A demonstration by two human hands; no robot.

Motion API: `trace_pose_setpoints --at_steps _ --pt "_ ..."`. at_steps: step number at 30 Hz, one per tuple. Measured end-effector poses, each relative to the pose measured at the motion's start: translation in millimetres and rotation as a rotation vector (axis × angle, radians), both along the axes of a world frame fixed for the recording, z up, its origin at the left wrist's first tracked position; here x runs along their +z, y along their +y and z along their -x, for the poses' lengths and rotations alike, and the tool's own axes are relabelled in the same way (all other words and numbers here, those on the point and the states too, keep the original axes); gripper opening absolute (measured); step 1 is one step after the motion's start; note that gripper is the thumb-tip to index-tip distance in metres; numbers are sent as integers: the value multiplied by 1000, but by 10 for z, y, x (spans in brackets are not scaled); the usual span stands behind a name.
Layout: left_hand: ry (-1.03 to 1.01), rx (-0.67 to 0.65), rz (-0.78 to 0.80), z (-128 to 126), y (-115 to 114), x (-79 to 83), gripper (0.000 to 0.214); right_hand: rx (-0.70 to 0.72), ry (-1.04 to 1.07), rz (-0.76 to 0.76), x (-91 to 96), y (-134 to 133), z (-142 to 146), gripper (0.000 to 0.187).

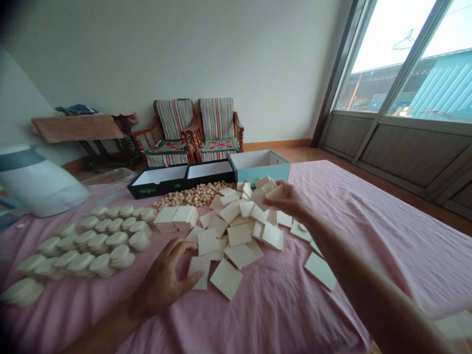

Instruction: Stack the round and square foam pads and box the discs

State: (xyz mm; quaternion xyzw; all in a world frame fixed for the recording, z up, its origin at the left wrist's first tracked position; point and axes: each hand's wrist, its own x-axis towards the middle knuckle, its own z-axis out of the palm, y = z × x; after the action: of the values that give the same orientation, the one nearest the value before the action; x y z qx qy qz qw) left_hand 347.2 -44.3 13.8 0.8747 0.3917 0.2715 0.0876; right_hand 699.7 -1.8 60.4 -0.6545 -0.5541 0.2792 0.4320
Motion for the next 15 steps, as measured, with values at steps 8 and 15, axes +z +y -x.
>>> trace_pose_setpoints --at_steps 8,15 --pt "68 -77 160 17 -119 13 55 -40 -404 -31 -34 434 430 74" --pt "51 -153 209 43 -126 46 62 115 -429 -227 -7 41 859 32"
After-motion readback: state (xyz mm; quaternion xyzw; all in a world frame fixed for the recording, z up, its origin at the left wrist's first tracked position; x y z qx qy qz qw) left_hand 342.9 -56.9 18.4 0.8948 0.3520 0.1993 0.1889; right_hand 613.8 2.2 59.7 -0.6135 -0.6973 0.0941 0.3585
